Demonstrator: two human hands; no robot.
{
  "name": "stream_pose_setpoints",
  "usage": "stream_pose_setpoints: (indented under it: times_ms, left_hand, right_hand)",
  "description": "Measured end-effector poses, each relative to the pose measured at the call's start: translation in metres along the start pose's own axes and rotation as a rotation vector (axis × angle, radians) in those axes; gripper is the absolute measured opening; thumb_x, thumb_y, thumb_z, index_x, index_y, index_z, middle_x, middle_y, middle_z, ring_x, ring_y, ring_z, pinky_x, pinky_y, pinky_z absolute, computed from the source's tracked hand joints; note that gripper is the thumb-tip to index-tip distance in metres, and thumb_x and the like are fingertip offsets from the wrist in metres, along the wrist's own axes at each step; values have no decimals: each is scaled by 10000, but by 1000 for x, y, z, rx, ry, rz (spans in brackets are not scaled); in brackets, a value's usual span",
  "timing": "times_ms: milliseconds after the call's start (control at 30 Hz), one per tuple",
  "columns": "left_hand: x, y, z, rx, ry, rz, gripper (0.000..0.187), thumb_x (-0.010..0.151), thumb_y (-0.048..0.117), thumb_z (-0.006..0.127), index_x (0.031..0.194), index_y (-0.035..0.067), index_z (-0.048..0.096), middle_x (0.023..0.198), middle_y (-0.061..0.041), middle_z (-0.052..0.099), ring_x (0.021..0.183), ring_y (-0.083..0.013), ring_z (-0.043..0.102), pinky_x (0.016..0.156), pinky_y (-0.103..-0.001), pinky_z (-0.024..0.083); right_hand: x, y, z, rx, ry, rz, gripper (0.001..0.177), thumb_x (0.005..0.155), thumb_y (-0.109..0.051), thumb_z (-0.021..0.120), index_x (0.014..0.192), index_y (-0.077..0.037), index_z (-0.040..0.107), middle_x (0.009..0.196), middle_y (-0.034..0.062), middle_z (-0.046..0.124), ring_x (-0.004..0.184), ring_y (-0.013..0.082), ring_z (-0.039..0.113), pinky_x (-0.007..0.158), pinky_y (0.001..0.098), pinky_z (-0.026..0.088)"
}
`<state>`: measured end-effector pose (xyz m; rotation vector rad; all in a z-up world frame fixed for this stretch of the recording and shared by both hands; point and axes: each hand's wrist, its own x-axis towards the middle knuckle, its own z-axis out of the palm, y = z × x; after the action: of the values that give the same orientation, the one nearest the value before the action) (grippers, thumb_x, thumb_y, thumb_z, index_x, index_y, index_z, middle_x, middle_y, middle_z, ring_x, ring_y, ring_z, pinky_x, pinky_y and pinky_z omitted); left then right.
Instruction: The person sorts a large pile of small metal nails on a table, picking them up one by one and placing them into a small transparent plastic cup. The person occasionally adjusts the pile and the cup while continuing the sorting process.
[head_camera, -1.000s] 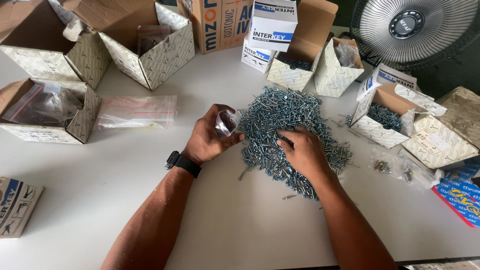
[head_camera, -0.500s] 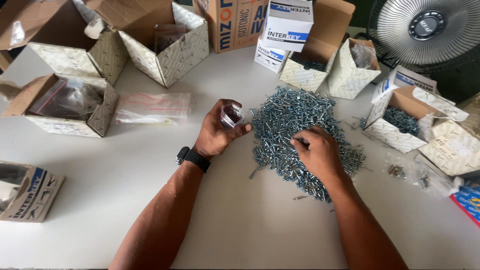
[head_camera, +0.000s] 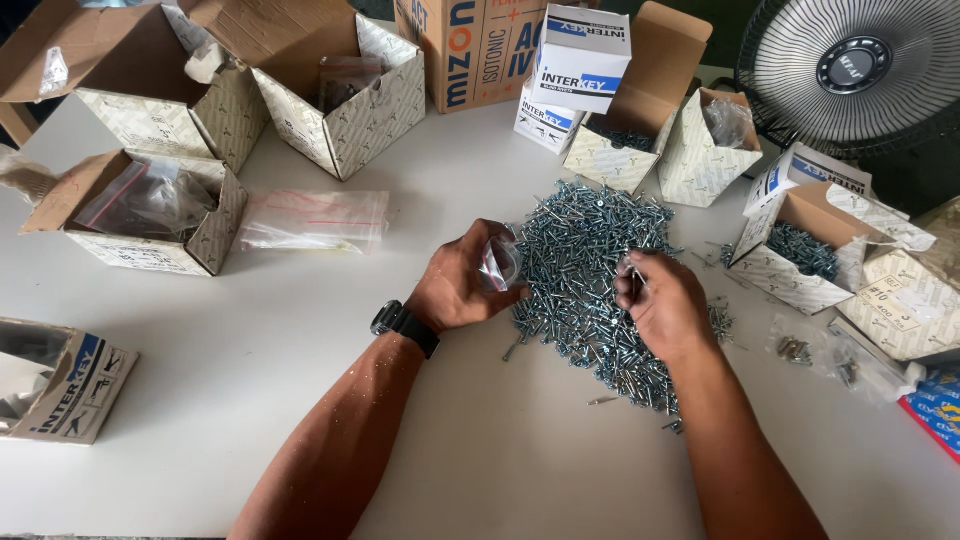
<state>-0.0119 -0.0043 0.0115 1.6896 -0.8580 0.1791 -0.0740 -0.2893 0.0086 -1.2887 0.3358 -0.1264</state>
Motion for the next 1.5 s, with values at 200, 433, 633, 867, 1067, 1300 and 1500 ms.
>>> stream_pose_setpoints:
  times_ms: [200,433,633,867,1067,1300,1500]
  left_hand:
    - [1,-1,1,22,-14,-35,644,707,288,884,1194,45,541,950,-262,716,889,-514,718,803,-611,594]
    - [-1,-12,1,70,-16,-112,680,713,398,865,1231,139,508,999,-198,723,946,-489,707,837,-628,566]
    - [-1,-16,0,91,-4,-155,660,730,474,820,1187,125,496,954,-211,710,916,-493,705,827,-615,559]
    - [-1,-17,0,78,-23,-175,645,733,484,802,1176,136,489,949,-193,712,920,-485,704,834,-602,546]
    - [1,-17,-1,54,-5,-172,642,720,450,821,1174,133,496,950,-202,719,923,-484,707,830,-594,550]
    - [1,-11,-3,-37,85,-239,675,686,420,864,1202,137,533,956,-186,722,944,-461,711,858,-543,546]
    - [3,-12,0,-38,91,-240,651,680,396,873,1187,140,554,965,-191,728,956,-461,713,864,-535,549]
  right_hand:
    - [2,-35,40,10,-268,156,250,967,-124,542,1173,-17,635,1048,179,662,981,278,657,867,394,555]
    - [-7,-73,131,-392,-505,167,407,903,107,439,1296,149,532,1202,298,608,1089,349,632,984,484,547]
    - [-8,-72,158,-715,-500,85,468,911,126,459,1377,123,490,1224,401,600,1151,497,657,992,544,562]
    - [-10,-71,162,-1043,-482,-39,501,885,89,623,1371,37,510,1138,332,693,1039,405,730,873,434,630]
    - [-24,-91,165,-1127,-473,-223,363,885,76,661,1242,53,597,1088,326,711,986,389,750,779,418,649]
    - [-38,-61,98,-1544,-340,-264,185,894,-111,751,1050,-11,764,954,207,774,882,333,767,757,422,629]
    - [-30,-23,64,-1496,-219,-423,217,876,-243,767,1048,-115,798,977,137,739,970,330,733,811,446,603]
